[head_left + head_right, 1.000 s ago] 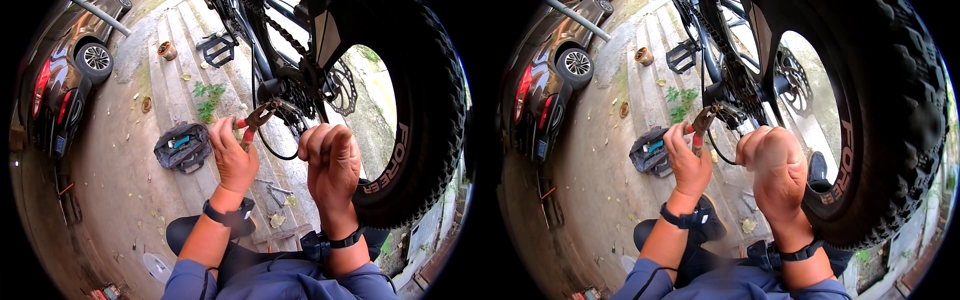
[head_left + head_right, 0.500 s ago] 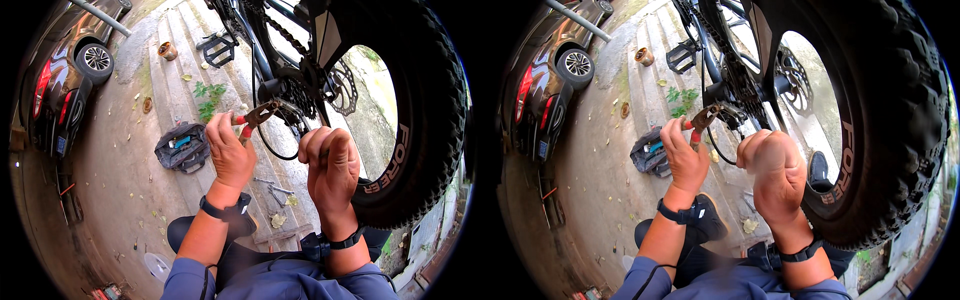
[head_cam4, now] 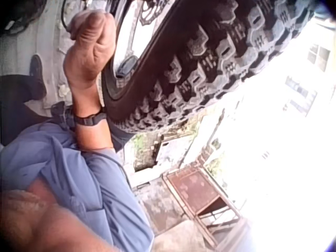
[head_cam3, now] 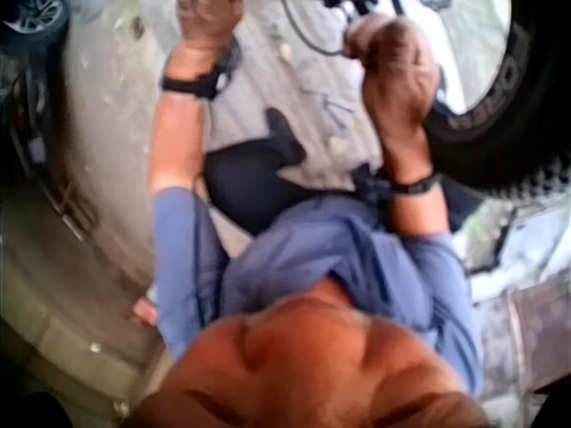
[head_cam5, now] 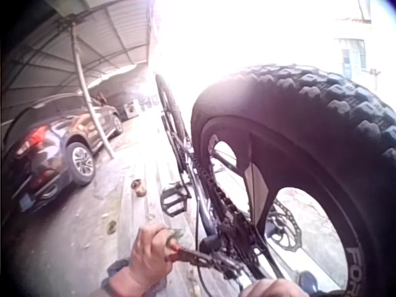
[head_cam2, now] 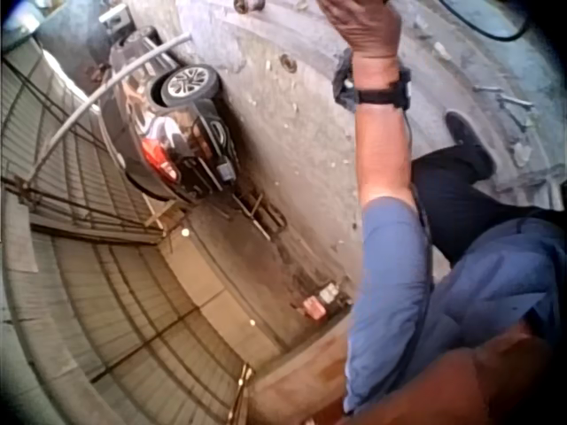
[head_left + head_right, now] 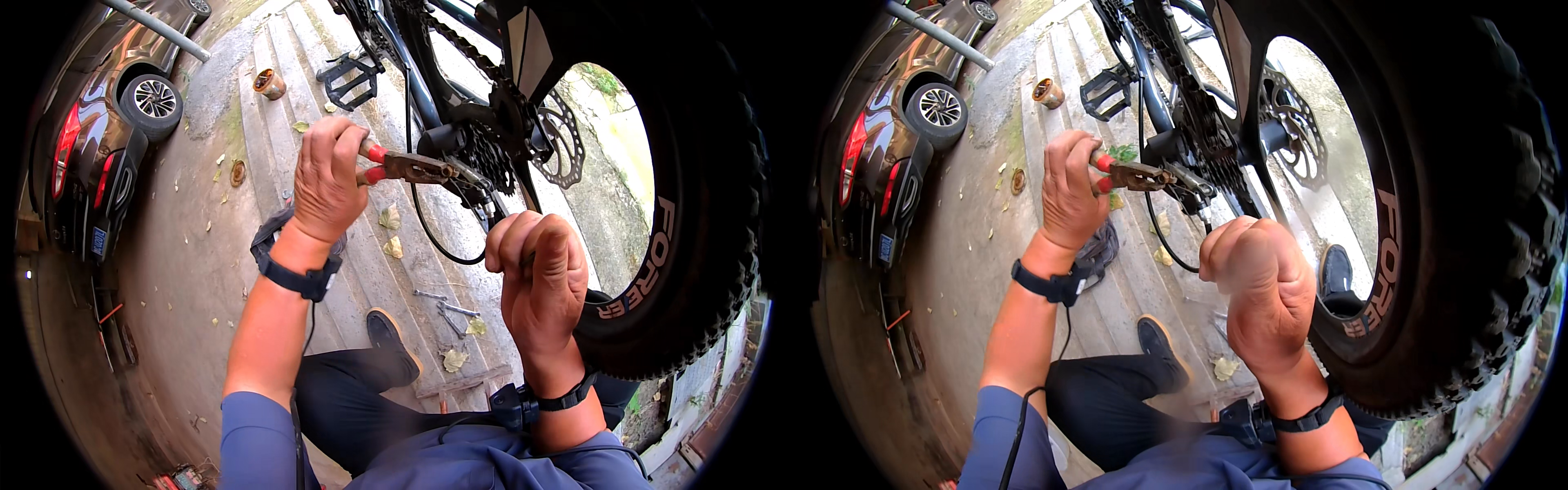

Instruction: The person uses pliers to adjust the rear derailleur cable on a bicycle. They then lift the bicycle upright and test the gear shifting by rotating the pedals.

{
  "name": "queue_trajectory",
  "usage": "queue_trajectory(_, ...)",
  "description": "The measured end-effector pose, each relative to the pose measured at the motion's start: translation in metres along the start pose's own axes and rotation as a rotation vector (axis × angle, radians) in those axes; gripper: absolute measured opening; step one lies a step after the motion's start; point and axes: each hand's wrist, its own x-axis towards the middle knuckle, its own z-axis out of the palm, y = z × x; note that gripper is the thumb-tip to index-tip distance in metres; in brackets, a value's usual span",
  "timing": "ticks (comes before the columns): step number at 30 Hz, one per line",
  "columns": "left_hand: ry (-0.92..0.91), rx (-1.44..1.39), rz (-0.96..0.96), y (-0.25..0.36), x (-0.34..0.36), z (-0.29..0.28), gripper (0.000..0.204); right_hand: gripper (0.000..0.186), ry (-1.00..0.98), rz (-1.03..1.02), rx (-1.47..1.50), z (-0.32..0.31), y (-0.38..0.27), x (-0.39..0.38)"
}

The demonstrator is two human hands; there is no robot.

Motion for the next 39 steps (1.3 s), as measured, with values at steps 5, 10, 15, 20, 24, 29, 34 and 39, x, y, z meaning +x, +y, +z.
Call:
queue_trajectory(5,-0.022,0.019,0.083,-0.013,0.013,-0.008,0.066,0.039,0.001,-0.001,-0.002,0.001,0.001,0.0)
queue_trajectory(10,-0.056,0.042,0.146,-0.022,0.024,-0.011,0.063,0.039,0.002,-0.007,-0.01,-0.001,0.001,-0.001)
queue_trajectory(15,-0.041,0.001,0.237,-0.031,0.039,-0.01,0.064,0.039,-0.011,-0.023,-0.012,0.0,0.003,-0.001)
queue_trajectory(20,-0.038,0.026,0.348,-0.042,0.054,-0.01,0.061,0.039,-0.008,-0.022,-0.019,-0.001,0.004,-0.001)
queue_trajectory(24,-0.077,0.116,0.473,-0.053,0.079,-0.02,0.05,0.038,0.0,-0.025,-0.012,-0.001,0.003,-0.001)
queue_trajectory(29,-0.114,0.144,0.549,-0.054,0.095,-0.027,0.046,0.037,0.01,-0.015,-0.017,-0.001,0.002,-0.002)
queue_trajectory(34,-0.042,0.049,0.412,-0.048,0.068,-0.022,0.052,0.037,-0.012,-0.02,-0.026,-0.002,0.002,-0.001)
queue_trajectory(39,0.005,0.003,0.239,-0.036,0.038,-0.026,0.072,0.037,-0.025,-0.023,-0.014,-0.002,0.003,-0.002)
